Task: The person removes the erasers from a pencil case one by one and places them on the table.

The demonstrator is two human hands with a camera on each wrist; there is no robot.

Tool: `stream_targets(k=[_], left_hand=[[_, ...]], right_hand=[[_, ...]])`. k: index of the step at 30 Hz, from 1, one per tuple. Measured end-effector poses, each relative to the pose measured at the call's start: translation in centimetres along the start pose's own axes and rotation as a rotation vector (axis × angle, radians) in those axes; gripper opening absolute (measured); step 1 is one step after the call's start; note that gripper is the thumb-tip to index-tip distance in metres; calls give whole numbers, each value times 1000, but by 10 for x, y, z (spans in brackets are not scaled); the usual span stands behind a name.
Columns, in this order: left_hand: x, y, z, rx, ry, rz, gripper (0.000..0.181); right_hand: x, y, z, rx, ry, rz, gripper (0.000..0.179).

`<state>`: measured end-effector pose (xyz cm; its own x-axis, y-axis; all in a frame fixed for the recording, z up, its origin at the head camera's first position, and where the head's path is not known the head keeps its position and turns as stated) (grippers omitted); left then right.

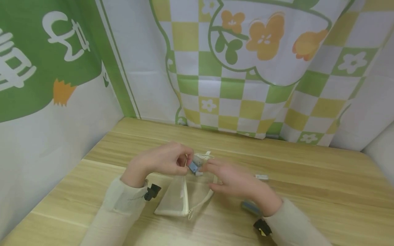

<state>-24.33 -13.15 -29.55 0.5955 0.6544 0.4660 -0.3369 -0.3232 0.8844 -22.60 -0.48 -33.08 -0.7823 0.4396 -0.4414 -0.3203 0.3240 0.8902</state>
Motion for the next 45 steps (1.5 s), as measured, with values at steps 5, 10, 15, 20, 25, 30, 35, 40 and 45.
stream_targets(k=[5,10,15,20,25,30,35,40,45], left_hand=[[0,-2,1,-5,12,7,10],[0,-4,1,-6,9,13,10],[2,-4,0,-1,-11,-7,8],[4,-3,-1,5,-25,-19,8],[3,-2,-1,3,-29,-10,8],[3,-1,-2,6,-27,-18,7],[2,0,-1,8,-15,-18,8],[1,1,0,8,-3,0,8],[0,2,0,12,-3,8,7]], right_hand=[[1,-7,-7,-23,13,-46,46],[2,-12,-15,-35,22,-117,49],[5,-16,-25,-51,2,-190,55],[8,-20,-33,-63,-31,-188,53],[8,-20,-39,-43,-21,-151,48],[9,-20,-44,-32,-6,-130,50],[12,-22,-47,-50,-21,-116,53],[15,-24,-49,-81,-30,-88,56],[22,-34,-50,-154,-82,-104,68]])
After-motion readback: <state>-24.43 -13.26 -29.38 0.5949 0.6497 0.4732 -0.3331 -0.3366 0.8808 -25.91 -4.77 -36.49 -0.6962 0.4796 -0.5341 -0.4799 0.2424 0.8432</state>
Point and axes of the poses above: each hand's wrist, its own z-axis away from the middle knuckle, its own y-axis out of the back of the hand, x = y × z, the point moved 8 cm from there along -z, towards the middle knuckle, and after that the axes turned 2 degrees about -z, right-handed, at the moved point
